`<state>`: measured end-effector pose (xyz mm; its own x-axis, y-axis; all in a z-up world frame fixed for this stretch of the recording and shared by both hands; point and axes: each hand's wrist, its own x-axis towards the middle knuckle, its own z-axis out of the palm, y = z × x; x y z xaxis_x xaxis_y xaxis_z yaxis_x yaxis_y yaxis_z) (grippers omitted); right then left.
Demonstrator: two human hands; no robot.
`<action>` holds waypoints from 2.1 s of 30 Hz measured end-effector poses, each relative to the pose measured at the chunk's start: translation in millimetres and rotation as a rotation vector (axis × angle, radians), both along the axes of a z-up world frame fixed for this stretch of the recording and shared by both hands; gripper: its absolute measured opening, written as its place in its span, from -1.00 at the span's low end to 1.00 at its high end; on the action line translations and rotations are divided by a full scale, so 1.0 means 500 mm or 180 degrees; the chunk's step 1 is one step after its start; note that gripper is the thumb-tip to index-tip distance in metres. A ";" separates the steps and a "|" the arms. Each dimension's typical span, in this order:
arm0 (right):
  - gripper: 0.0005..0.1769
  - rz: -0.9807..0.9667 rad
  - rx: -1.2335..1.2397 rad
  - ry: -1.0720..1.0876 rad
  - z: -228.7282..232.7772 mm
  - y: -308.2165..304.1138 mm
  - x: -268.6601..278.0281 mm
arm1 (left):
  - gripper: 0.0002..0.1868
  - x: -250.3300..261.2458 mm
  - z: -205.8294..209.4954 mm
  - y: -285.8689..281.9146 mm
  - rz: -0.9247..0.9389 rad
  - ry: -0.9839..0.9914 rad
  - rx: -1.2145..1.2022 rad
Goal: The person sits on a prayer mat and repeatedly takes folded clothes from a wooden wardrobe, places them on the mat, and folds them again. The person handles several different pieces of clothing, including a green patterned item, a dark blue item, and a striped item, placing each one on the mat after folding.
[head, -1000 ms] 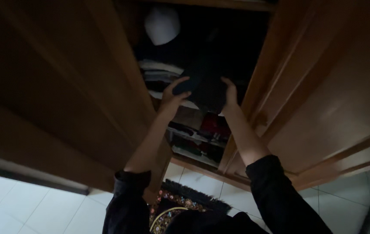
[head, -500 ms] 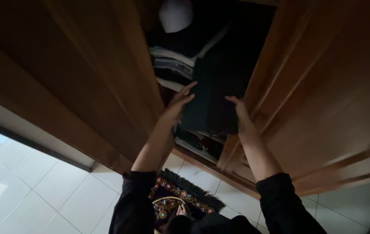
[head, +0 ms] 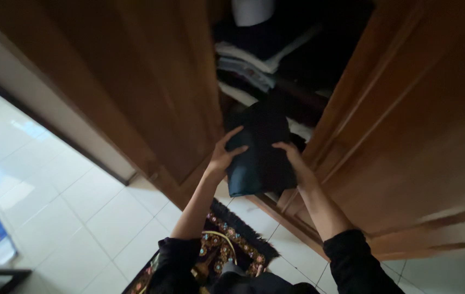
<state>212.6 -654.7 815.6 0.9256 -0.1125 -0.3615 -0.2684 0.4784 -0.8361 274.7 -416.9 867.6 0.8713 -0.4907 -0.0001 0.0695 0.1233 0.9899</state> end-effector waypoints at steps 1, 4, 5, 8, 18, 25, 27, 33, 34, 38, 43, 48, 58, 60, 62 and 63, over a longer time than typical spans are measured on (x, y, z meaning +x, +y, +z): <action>-0.32 0.0108 0.0040 0.0082 -0.021 0.007 0.015 | -0.25 -0.010 -0.011 0.018 0.0025 0.0053 -0.0162; -0.40 0.0394 0.0129 0.0210 -0.090 0.038 0.060 | -0.27 -0.029 -0.052 0.076 0.0138 0.0108 -0.0496; -0.45 0.0457 0.0144 0.0175 -0.114 0.055 0.059 | -0.27 -0.034 -0.068 0.096 0.0193 0.0071 -0.0502; -0.55 0.0751 0.0543 0.0158 -0.157 0.124 0.074 | -0.27 -0.057 -0.103 0.169 0.0507 -0.0835 -0.0213; -0.57 0.1403 -0.0278 0.0237 -0.113 0.442 -0.071 | -0.28 -0.260 -0.203 0.453 0.1317 -0.0371 0.0119; -0.52 0.1879 -0.0123 -0.0127 -0.173 0.622 -0.193 | -0.30 -0.450 -0.263 0.641 0.1543 -0.0282 0.0390; -0.56 0.2145 0.0126 0.0282 -0.230 0.651 -0.218 | -0.30 -0.498 -0.312 0.675 0.1783 -0.0393 0.0470; -0.60 0.2381 -0.0262 0.0190 -0.490 0.739 -0.257 | -0.33 -0.640 -0.490 0.724 0.2494 0.0500 0.0591; -0.61 0.2467 -0.0225 0.0330 -0.524 0.743 -0.268 | -0.34 -0.662 -0.515 0.730 0.2447 0.0686 0.0484; -0.62 0.2738 -0.0379 0.0833 -0.609 0.756 -0.297 | -0.35 -0.724 -0.586 0.743 0.2412 0.1004 0.0348; -0.63 0.2988 -0.0515 0.0598 -0.689 0.779 -0.314 | -0.24 -0.745 -0.669 0.737 0.2449 0.1007 0.1068; -0.64 0.2983 -0.0980 0.1057 -0.819 0.786 -0.322 | -0.15 -0.730 -0.838 0.744 0.2433 0.0996 0.1427; -0.66 0.2840 -0.1120 0.0437 -1.285 0.834 -0.239 | -0.15 -0.651 -1.308 0.758 0.2651 0.0884 0.1613; -0.68 0.2912 -0.1143 0.0257 -1.381 0.852 -0.214 | -0.15 -0.630 -1.415 0.770 0.2698 0.0807 0.1698; -0.68 0.2733 -0.1393 0.0196 -1.471 0.871 -0.189 | -0.18 -0.603 -1.520 0.786 0.2642 0.0863 0.1926; -0.67 0.2637 -0.1516 0.0164 -1.515 0.884 -0.173 | -0.20 -0.586 -1.569 0.797 0.2612 0.0887 0.2041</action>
